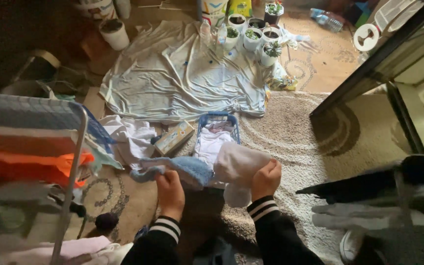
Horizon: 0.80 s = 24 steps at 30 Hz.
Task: The person removes white clothes from a metal drying rack and folds them into a blue laundry basket on the floor.
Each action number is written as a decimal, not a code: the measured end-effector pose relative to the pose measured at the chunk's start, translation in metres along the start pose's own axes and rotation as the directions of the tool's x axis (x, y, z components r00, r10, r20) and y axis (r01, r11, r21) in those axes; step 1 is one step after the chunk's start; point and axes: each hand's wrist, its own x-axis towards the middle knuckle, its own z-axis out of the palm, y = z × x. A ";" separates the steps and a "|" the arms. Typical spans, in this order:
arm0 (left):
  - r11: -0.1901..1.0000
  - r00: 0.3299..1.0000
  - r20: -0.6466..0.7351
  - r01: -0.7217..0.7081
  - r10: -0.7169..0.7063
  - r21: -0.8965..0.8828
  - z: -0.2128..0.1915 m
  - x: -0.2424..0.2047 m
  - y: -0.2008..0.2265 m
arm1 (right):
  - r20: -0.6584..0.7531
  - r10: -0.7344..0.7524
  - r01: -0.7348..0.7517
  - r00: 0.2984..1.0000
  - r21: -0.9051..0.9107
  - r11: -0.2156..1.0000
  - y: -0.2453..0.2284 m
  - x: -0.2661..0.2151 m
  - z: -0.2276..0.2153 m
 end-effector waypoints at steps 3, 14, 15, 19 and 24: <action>0.994 0.994 -0.011 -0.105 0.105 -0.004 0.032 0.032 0.002 | 0.036 0.029 -0.031 0.999 0.059 0.998 -0.001 0.031 -0.003; 0.785 0.559 0.671 0.616 -0.488 0.057 0.095 -0.001 0.103 | 0.602 -0.077 -0.348 0.795 0.556 0.755 -0.060 0.067 -0.042; 0.667 0.385 0.732 0.734 -0.561 0.125 0.098 -0.008 0.109 | 0.718 -0.113 -0.490 0.687 0.573 0.657 -0.059 0.067 -0.042; 0.779 0.743 0.567 0.571 -0.356 -0.259 0.086 -0.016 0.108 | 0.772 -0.114 -0.535 0.625 0.530 0.657 -0.025 0.055 -0.013; 0.959 0.898 0.401 0.252 -0.183 -0.128 0.030 -0.014 0.116 | 0.648 -0.142 0.260 0.748 -0.090 0.961 -0.013 0.023 0.007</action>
